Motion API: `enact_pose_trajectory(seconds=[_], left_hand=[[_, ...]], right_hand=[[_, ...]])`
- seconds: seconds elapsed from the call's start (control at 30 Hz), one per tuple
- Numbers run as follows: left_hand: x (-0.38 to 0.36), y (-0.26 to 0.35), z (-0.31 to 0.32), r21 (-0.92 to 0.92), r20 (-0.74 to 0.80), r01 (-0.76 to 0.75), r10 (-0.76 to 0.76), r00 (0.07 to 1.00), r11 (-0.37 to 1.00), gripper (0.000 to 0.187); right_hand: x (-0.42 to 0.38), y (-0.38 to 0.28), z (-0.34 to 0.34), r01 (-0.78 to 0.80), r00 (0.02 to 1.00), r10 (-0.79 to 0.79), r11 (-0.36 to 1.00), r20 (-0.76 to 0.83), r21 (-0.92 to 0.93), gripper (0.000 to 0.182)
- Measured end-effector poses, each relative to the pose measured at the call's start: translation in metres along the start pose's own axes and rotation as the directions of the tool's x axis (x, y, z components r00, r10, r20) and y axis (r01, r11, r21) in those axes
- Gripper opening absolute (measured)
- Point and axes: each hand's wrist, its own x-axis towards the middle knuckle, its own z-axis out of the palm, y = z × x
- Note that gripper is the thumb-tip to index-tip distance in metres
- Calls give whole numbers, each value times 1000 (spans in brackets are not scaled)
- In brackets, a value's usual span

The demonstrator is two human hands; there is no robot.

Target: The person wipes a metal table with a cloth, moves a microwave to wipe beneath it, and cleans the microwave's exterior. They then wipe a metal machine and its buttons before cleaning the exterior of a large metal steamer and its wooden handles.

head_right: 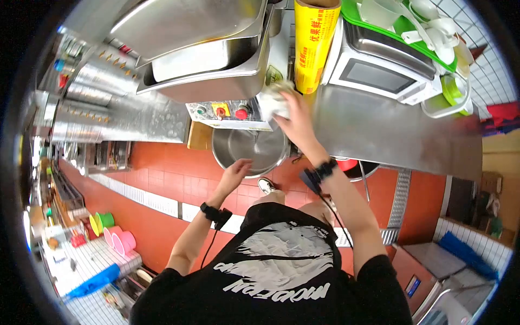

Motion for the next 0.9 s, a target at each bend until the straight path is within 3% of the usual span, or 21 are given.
enact_pose_trajectory(seconds=[0.03, 0.07, 0.13, 0.27, 0.33, 0.37, 0.4, 0.43, 0.47, 0.57, 0.6, 0.67, 0.7, 0.77, 0.8, 0.87, 0.9], left_hand=[[-2, -8, -16, -38, -12, 54, -55, 998, 998, 29], [-2, -15, -27, -76, -20, 112, -114, 993, 991, 29], [2, -25, -41, -123, 8, 125, -125, 992, 984, 29], [14, -25, -61, -271, 6, 181, -186, 983, 946, 31], [17, -25, -69, -232, -11, 181, -189, 982, 956, 32], [15, -16, -73, -182, -36, 182, -192, 981, 966, 33], [15, -7, -79, -124, -63, 182, -191, 980, 975, 33], [13, -9, -86, -159, -65, 188, -201, 977, 969, 33], [8, -1, -91, -133, -70, 191, -201, 977, 973, 33], [8, 23, -117, -77, -72, 224, -229, 971, 972, 33], [3, 20, -127, -56, -107, 251, -255, 961, 966, 33], [4, 12, -142, -27, -126, 265, -266, 956, 964, 33], [11, 7, -148, -57, -173, 255, -261, 950, 965, 33], [26, 10, -157, -95, -249, 247, -263, 932, 964, 35], [35, 12, -161, -85, -234, 232, -246, 941, 969, 35], [50, 13, -168, -54, -446, 63, -81, 891, 997, 37], [60, 3, -175, -40, -516, -28, 3, 857, 999, 44]], right_hand=[[17, -1, 21, 50, 998, -45, 993, 47, -108, 61], [27, -9, 39, -52, 997, 59, 991, 52, -124, 62], [27, -19, 54, -100, 993, 85, 973, -80, -209, 62], [-19, 5, 58, -112, 992, 93, 966, -89, -233, 57], [-57, 30, 75, -356, 920, 360, 933, -154, 50, 54], [-73, 47, 89, -494, 815, 567, 787, -117, 369, 52], [-82, 61, 104, -554, 686, 728, 528, -7, 644, 51], [-83, 70, 114, -619, 565, 824, 394, 36, 680, 50], [-83, 86, 122, -607, 562, 826, 380, 39, 698, 50], [-71, 109, 123, -435, 381, 902, -18, 202, 900, 51], [-75, 113, 123, -420, 369, 908, -26, 197, 907, 51], [-83, 124, 118, -587, 301, 914, -45, 270, 808, 49], [-83, 125, 107, -572, 305, 919, -35, 252, 819, 49], [-80, 115, 80, -626, 326, 835, -161, 443, 763, 47], [-70, 106, 70, -611, 334, 842, -150, 424, 778, 47], [-51, 77, 45, -490, 619, 784, 421, -35, 763, 40], [-31, 45, 31, -432, 694, 700, 591, -168, 681, 50]])
